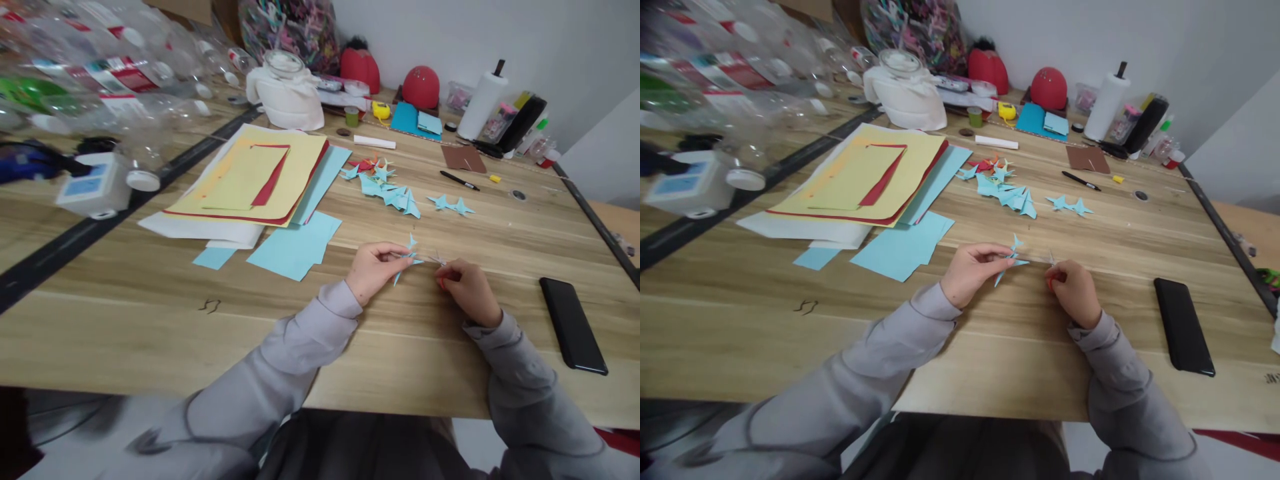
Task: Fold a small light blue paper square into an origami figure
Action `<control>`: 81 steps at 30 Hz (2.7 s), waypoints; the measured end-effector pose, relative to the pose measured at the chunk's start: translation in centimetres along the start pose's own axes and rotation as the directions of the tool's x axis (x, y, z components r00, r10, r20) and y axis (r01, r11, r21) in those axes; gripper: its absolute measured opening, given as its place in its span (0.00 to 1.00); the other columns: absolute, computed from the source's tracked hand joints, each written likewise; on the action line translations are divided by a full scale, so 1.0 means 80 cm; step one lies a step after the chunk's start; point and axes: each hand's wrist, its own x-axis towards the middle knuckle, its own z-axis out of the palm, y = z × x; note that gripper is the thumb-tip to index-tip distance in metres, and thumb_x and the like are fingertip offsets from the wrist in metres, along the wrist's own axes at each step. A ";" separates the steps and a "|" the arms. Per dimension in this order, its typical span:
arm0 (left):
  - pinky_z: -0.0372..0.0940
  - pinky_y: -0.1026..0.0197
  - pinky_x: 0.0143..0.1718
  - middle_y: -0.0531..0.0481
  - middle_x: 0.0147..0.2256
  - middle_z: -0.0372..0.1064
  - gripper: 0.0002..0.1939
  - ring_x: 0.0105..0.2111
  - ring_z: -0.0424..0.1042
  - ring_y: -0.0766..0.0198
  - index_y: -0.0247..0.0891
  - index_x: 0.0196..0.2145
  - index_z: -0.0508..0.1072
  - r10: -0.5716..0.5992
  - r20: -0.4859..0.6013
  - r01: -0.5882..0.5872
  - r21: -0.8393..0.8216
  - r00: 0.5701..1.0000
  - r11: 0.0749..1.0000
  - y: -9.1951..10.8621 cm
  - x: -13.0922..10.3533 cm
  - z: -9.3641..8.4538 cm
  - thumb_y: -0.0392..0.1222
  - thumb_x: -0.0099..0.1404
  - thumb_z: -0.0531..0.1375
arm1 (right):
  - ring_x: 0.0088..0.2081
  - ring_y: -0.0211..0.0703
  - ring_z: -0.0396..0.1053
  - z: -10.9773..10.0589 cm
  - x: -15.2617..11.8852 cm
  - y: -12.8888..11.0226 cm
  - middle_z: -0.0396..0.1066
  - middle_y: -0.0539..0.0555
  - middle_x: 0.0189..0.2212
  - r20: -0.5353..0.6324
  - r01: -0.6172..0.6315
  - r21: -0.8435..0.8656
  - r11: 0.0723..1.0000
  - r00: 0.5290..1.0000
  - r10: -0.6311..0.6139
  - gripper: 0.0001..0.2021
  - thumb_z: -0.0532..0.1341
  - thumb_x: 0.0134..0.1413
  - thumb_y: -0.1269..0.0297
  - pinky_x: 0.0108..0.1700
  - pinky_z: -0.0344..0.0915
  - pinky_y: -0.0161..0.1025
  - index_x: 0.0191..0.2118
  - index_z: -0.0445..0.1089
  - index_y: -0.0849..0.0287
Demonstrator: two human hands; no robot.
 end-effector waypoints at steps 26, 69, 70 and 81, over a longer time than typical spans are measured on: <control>0.70 0.63 0.28 0.52 0.25 0.72 0.21 0.23 0.72 0.68 0.33 0.24 0.72 -0.049 0.141 0.061 -0.078 0.989 0.995 -0.009 -0.002 0.001 0.45 0.37 0.74 | 0.27 0.40 0.70 -0.004 0.002 -0.006 0.76 0.53 0.25 0.141 0.068 0.033 0.997 0.987 -0.071 0.07 0.62 0.45 0.69 0.30 0.64 0.37 0.31 0.77 0.59; 0.66 0.65 0.25 0.43 0.39 0.70 0.07 0.34 0.71 0.63 0.34 0.24 0.72 0.098 0.335 -0.200 0.288 0.937 0.936 -0.016 -0.013 0.008 0.38 0.57 0.59 | 0.23 0.37 0.66 0.017 -0.027 -0.042 0.72 0.52 0.21 -0.103 0.276 0.083 0.958 0.958 -0.267 0.08 0.59 0.51 0.65 0.28 0.62 0.35 0.26 0.72 0.59; 0.65 0.65 0.24 0.43 0.39 0.70 0.07 0.31 0.70 0.64 0.33 0.24 0.72 0.092 0.342 -0.200 0.296 0.935 0.934 -0.016 -0.013 0.008 0.38 0.57 0.59 | 0.24 0.37 0.66 0.017 -0.027 -0.042 0.72 0.52 0.21 -0.098 0.289 0.073 0.955 0.954 -0.281 0.07 0.59 0.51 0.66 0.29 0.63 0.36 0.26 0.73 0.59; 0.64 0.65 0.29 0.46 0.35 0.69 0.10 0.29 0.68 0.68 0.34 0.21 0.72 0.149 0.351 -0.278 0.351 0.925 0.894 -0.015 -0.012 0.008 0.36 0.59 0.57 | 0.28 0.41 0.69 0.015 -0.028 -0.039 0.74 0.53 0.25 -0.076 0.417 -0.010 0.909 0.906 -0.417 0.07 0.58 0.54 0.69 0.34 0.64 0.39 0.29 0.73 0.58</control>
